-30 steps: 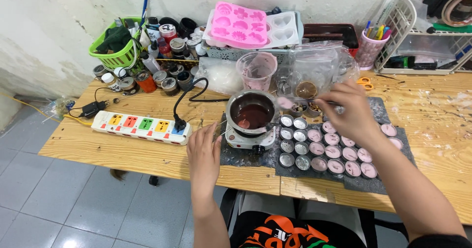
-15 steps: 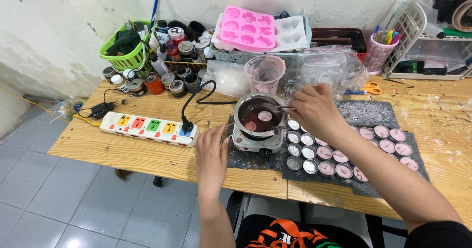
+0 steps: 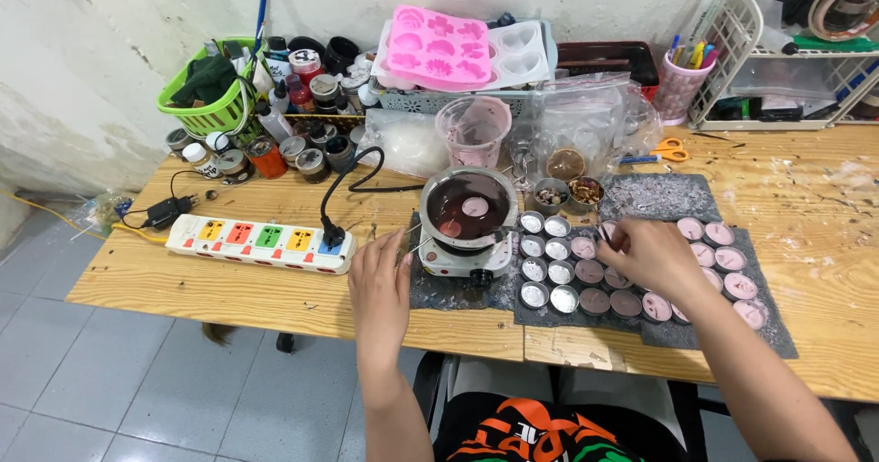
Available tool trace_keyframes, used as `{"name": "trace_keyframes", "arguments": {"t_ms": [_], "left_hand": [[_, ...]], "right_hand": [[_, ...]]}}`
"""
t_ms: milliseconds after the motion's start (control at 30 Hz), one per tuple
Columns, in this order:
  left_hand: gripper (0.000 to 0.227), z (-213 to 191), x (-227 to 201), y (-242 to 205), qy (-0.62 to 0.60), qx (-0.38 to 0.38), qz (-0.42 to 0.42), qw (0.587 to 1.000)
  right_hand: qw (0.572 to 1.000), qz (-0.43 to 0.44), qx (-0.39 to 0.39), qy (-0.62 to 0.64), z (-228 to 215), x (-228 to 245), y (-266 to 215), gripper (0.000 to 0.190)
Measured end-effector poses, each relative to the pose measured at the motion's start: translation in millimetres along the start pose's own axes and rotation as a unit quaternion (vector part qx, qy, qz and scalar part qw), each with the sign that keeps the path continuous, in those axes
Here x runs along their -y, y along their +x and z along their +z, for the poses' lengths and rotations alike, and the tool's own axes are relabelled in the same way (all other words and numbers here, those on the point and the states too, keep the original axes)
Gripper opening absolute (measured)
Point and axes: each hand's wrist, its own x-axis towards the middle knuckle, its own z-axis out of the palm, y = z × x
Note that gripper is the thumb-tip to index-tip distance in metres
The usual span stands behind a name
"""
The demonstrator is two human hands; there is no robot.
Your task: Melting wax in a melter, stirring it with a spoon, and pouring it into small tea-light molds.
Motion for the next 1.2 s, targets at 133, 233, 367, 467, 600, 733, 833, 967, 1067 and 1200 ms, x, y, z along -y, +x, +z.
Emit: {"name": "trace_keyframes", "arguments": {"t_ms": [133,233,367,467,600,733,833,967,1067,1200], "left_hand": [[0.041,0.3,-0.2,0.4,-0.003,0.004,-0.006,1.000],[0.041,0.4,0.0,0.5,-0.002,0.000,-0.001,1.000],[0.041,0.3,-0.2,0.7,-0.004,0.001,-0.005,1.000],[0.041,-1.2,-0.6,1.2,-0.007,-0.002,-0.001,1.000],[0.040,-1.8,-0.1,1.9,-0.005,-0.010,0.010,1.000],[0.039,-6.1,-2.7,3.3,-0.015,-0.013,0.009,1.000],[0.039,-3.1,-0.5,2.5,-0.024,-0.014,0.011,1.000],[0.039,-1.7,1.3,2.2,-0.017,-0.003,-0.001,1.000],[0.039,-3.9,0.0,1.8,-0.017,-0.004,0.010,1.000],[0.040,-5.0,-2.1,2.9,-0.011,0.001,0.007,1.000]], "right_hand": [[1.000,0.005,0.000,-0.027,24.2,-20.2,-2.6,0.038],[0.999,0.009,0.016,-0.044,26.7,-21.1,-4.4,0.039],[0.995,-0.067,-0.062,0.040,1.5,7.4,-4.6,0.036],[0.968,-0.183,-0.112,0.126,-19.0,46.1,-7.2,0.036],[0.895,-0.404,-0.134,0.136,-31.4,99.2,0.2,0.048],[0.848,-0.438,-0.187,0.231,0.7,111.4,34.0,0.011],[0.872,-0.329,-0.107,0.346,-8.3,127.5,42.2,0.016],[0.900,-0.237,-0.042,0.364,-6.1,125.6,53.5,0.021],[0.896,-0.217,-0.031,0.387,-2.4,116.0,57.1,0.025],[0.912,-0.257,-0.073,0.311,-20.1,112.9,45.7,0.023]]}}
